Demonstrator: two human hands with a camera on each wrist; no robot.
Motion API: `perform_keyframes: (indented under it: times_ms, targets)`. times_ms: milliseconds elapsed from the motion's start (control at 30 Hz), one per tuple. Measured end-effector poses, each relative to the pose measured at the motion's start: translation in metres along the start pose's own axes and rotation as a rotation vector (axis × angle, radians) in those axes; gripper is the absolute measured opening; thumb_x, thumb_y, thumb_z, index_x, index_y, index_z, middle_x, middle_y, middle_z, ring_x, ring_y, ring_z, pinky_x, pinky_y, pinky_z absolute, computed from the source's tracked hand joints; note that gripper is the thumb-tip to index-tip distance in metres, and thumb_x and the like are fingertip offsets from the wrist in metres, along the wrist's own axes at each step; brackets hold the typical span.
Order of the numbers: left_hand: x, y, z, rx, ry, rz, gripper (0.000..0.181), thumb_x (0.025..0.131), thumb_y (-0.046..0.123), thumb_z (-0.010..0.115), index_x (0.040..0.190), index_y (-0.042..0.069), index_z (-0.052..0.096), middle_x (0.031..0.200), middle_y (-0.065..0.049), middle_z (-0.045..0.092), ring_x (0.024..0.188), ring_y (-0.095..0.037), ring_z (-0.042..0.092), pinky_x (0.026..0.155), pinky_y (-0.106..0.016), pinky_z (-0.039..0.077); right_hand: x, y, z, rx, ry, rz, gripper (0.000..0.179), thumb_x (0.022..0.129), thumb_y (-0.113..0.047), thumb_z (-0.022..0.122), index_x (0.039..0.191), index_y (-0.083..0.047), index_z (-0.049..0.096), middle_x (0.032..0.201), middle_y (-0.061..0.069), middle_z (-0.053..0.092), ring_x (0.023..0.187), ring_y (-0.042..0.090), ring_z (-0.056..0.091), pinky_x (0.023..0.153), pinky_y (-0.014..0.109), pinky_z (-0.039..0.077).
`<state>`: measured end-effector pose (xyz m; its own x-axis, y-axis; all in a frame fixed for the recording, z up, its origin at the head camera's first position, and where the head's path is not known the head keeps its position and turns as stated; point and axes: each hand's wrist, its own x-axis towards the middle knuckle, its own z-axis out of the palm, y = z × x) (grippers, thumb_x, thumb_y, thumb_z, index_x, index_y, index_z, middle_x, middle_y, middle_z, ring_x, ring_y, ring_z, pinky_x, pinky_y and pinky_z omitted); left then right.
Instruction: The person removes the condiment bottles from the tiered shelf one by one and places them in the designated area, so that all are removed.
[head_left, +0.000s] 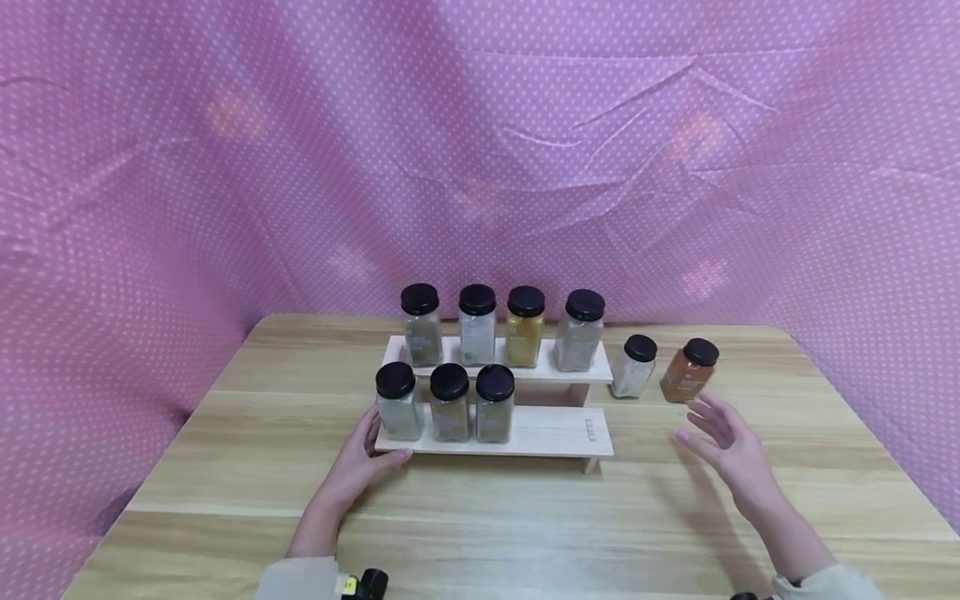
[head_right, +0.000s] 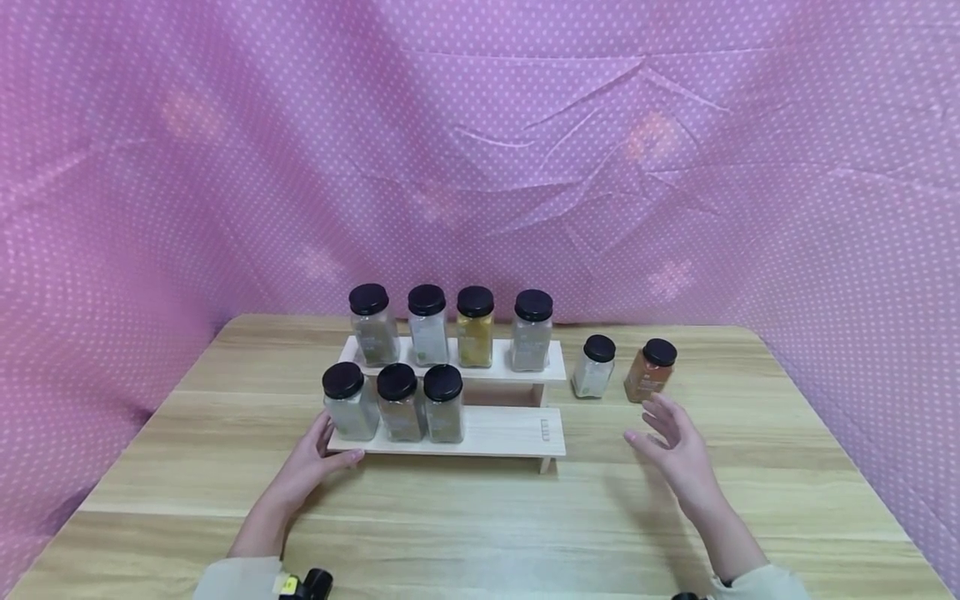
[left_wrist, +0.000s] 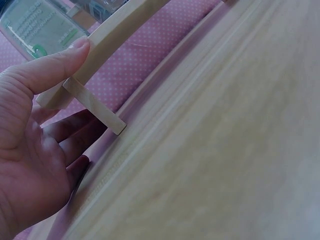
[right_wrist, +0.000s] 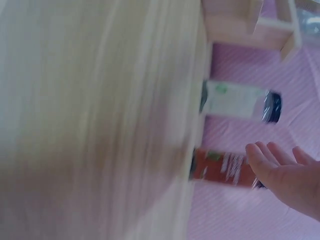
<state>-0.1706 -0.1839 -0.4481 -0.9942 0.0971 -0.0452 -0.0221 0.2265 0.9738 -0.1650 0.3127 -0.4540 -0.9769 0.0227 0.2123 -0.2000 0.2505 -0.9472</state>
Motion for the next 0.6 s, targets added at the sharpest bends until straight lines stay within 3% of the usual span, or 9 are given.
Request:
perform_keyframes:
  times_ms: [167,333,400,600]
  targets:
    - [0.0,-0.001,0.0,-0.005,-0.002,0.011,0.09,0.068,0.023,0.073,0.137,0.014,0.016,0.14,-0.016,0.017,0.126,-0.026,0.014,0.1,-0.041,0.012,-0.014,-0.056,0.03,0.044,-0.068,-0.093,0.058,0.079,-0.004,0.061,0.129,-0.001,0.032,0.123,0.006,0.045,0.108,0.008,0.043,0.082,0.017,0.039]
    - [0.0,-0.002,0.001,-0.018,-0.004,0.025,0.089,0.068,0.022,0.073,0.137,0.014,0.017,0.139,-0.016,0.02,0.126,-0.026,0.016,0.1,-0.041,0.013,-0.021,-0.094,0.057,0.028,-0.084,-0.112,0.053,0.077,0.001,0.061,0.123,0.005,0.035,0.114,-0.009,0.048,0.105,0.006,0.045,0.083,0.017,0.038]
    - [0.0,-0.002,0.001,-0.019,-0.004,0.029,0.089,0.068,0.022,0.073,0.137,0.014,0.017,0.138,-0.016,0.021,0.126,-0.026,0.017,0.1,-0.041,0.013,-0.021,-0.098,0.066,0.017,-0.092,-0.108,0.053,0.077,0.001,0.061,0.123,0.008,0.035,0.115,-0.006,0.049,0.105,0.007,0.045,0.084,0.018,0.038]
    - [0.0,-0.001,0.001,-0.019,0.0,0.023,0.089,0.068,0.022,0.073,0.137,0.014,0.017,0.139,-0.015,0.02,0.126,-0.026,0.016,0.1,-0.041,0.012,-0.019,-0.1,0.094,0.037,-0.136,-0.129,0.052,0.076,0.002,0.062,0.121,0.008,0.038,0.119,0.021,0.045,0.108,0.02,0.045,0.087,0.024,0.037]
